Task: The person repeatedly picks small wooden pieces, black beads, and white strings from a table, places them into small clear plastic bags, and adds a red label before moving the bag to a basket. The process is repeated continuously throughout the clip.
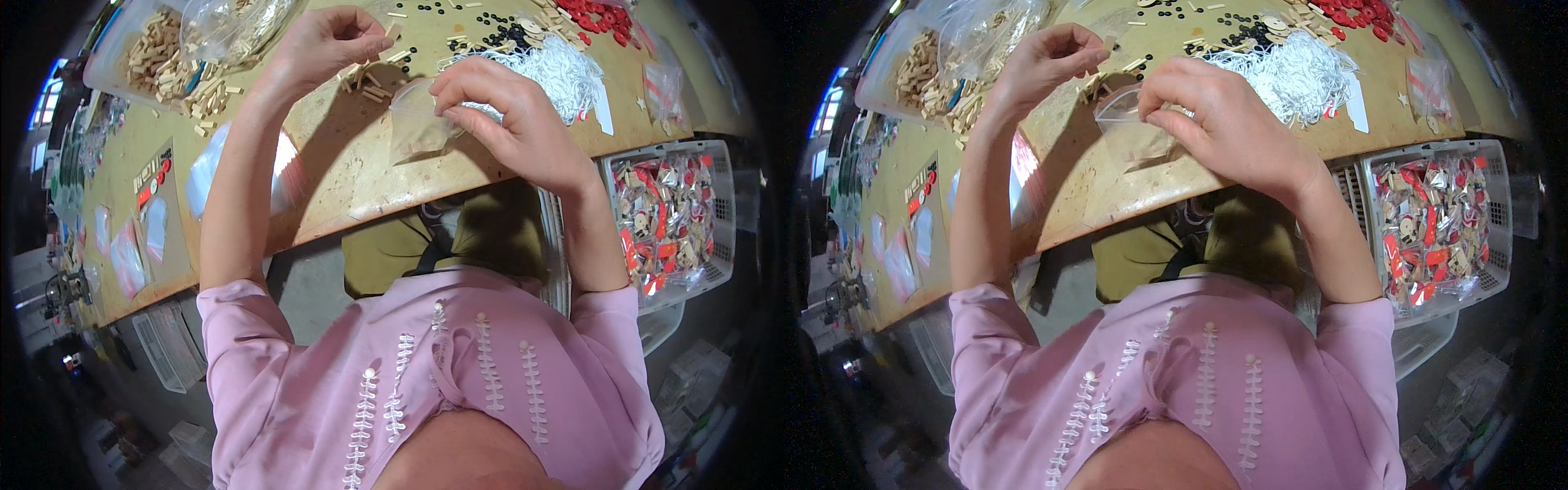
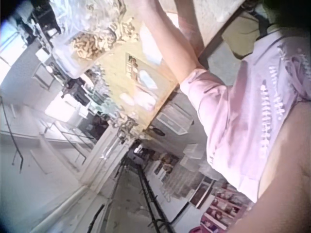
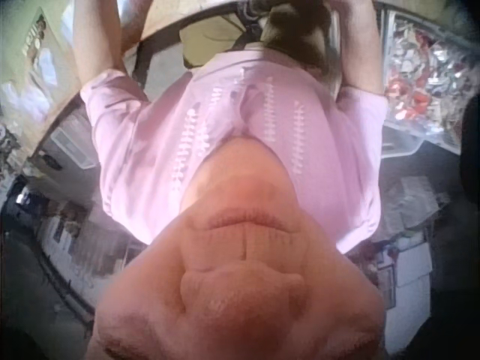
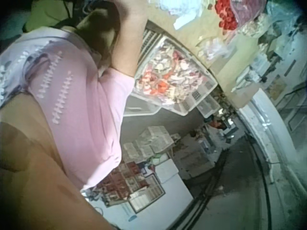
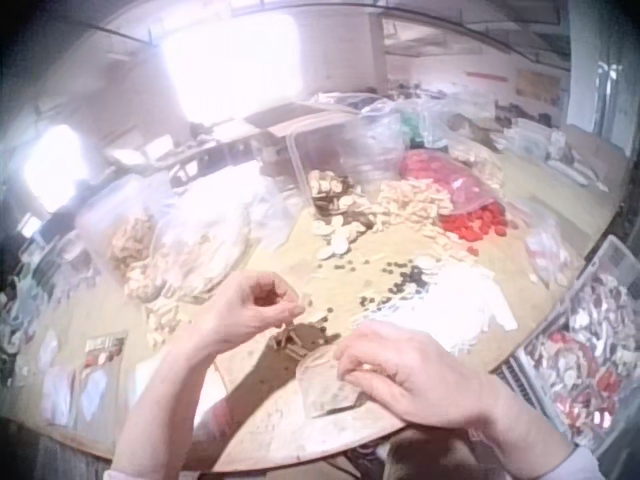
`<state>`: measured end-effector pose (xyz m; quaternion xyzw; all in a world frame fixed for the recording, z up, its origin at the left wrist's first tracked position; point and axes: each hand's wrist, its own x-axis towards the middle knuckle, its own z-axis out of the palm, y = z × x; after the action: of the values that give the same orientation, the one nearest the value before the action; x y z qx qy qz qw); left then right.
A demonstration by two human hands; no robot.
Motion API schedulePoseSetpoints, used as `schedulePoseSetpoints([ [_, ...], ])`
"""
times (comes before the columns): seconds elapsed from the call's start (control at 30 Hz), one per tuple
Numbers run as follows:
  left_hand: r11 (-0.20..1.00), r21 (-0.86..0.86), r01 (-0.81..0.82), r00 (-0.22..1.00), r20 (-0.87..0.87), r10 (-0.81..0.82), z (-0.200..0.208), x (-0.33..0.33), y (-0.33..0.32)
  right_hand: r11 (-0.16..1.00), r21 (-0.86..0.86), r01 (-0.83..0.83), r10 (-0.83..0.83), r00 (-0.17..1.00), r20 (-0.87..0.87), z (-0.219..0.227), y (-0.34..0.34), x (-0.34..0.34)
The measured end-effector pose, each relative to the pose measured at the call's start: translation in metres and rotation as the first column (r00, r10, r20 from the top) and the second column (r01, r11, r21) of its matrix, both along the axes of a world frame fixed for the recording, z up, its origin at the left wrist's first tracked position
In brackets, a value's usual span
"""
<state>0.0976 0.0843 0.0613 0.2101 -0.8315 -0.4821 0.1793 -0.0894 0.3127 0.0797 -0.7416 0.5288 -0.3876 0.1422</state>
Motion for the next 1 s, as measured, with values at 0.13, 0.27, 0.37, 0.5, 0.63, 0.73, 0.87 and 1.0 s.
schedulePoseSetpoints([
  [0.13, 0.987, -0.075, -0.141, 0.973, 0.174, 0.152, -0.023, 0.004, -0.009, 1.0, 0.018, -0.017, 0.018, 0.999, -0.045, -0.002, -0.014, 0.004],
  [0.27, 0.957, 0.291, -0.001, 0.986, -0.159, 0.05, 0.005, 0.02, 0.019, 0.999, 0.027, -0.03, 0.032, 0.996, -0.078, 0.0, -0.021, 0.004],
  [0.37, 0.967, 0.24, 0.09, 0.971, -0.235, -0.032, 0.026, 0.025, 0.047, 0.998, 0.002, -0.065, 0.065, 0.994, -0.09, 0.003, -0.022, 0.009],
  [0.5, 0.982, 0.144, 0.122, 0.986, -0.132, -0.103, 0.033, 0.031, 0.064, 0.995, 0.056, -0.078, 0.085, 0.988, -0.127, 0.015, -0.018, 0.015],
  [0.63, 0.994, 0.039, 0.099, 0.973, -0.211, -0.089, 0.04, 0.03, 0.072, 0.993, 0.003, -0.119, 0.119, 0.989, -0.089, 0.009, -0.02, 0.016],
  [0.73, 0.994, -0.097, 0.053, 0.982, -0.173, -0.069, 0.044, 0.028, 0.078, 0.992, 0.01, -0.122, 0.122, 0.988, -0.096, 0.01, -0.02, 0.015],
  [0.87, 0.967, -0.18, -0.183, 0.975, -0.162, 0.155, 0.059, 0.031, 0.078, 0.992, 0.035, -0.121, 0.122, 0.991, -0.047, 0.011, -0.018, 0.009],
  [1.0, 0.977, 0.006, -0.214, 0.93, -0.304, 0.206, 0.024, 0.056, 0.03, 0.989, 0.094, -0.112, 0.105, 0.991, 0.077, 0.019, -0.008, 0.009],
])
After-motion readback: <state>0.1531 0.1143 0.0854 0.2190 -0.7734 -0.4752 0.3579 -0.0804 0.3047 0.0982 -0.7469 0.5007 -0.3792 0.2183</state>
